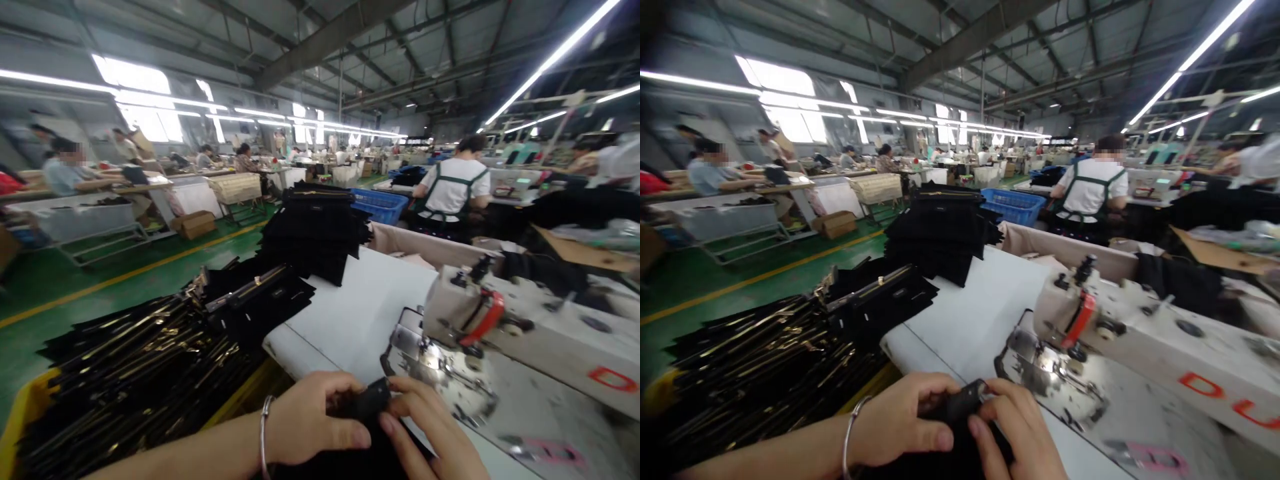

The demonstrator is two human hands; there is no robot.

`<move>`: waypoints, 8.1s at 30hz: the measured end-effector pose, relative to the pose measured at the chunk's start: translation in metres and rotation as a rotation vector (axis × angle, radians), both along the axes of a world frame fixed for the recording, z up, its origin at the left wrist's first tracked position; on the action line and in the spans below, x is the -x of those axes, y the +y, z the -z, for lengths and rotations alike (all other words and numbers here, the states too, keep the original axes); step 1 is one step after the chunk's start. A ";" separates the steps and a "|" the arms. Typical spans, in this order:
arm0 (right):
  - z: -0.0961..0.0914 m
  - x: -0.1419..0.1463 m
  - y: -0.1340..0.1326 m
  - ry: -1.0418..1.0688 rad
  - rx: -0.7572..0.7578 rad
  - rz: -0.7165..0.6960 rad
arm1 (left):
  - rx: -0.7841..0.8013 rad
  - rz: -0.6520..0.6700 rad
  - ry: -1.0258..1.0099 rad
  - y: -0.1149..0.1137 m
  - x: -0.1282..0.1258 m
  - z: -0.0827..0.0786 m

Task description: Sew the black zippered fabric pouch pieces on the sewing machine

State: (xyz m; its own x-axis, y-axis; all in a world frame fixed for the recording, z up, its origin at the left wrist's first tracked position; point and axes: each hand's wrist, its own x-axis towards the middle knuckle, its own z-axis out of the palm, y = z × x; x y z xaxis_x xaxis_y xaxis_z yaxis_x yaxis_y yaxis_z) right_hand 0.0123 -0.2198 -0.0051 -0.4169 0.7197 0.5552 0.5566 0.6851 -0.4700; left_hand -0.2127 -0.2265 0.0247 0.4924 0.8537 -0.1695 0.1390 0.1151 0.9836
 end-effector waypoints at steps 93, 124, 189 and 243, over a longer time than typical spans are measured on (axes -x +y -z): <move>0.050 -0.049 0.042 -0.329 -0.075 0.121 | -1.069 0.446 0.538 0.143 -0.077 0.072; 0.049 -0.084 0.066 -0.353 0.027 0.433 | -0.928 0.183 0.439 0.118 -0.068 0.066; 0.044 -0.072 0.042 -0.306 0.140 0.178 | -1.178 0.481 0.386 0.159 -0.083 0.068; 0.031 -0.051 -0.039 -0.134 0.322 0.188 | -0.815 0.050 0.537 0.032 -0.036 0.035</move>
State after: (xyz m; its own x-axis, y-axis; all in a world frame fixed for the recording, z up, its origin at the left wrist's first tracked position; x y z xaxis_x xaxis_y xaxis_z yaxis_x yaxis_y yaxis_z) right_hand 0.0633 -0.2589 -0.0357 -0.3149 0.9187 0.2385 0.7293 0.3950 -0.5587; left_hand -0.1767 -0.1942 -0.0100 0.5609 0.7887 0.2516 0.5777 -0.5906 0.5634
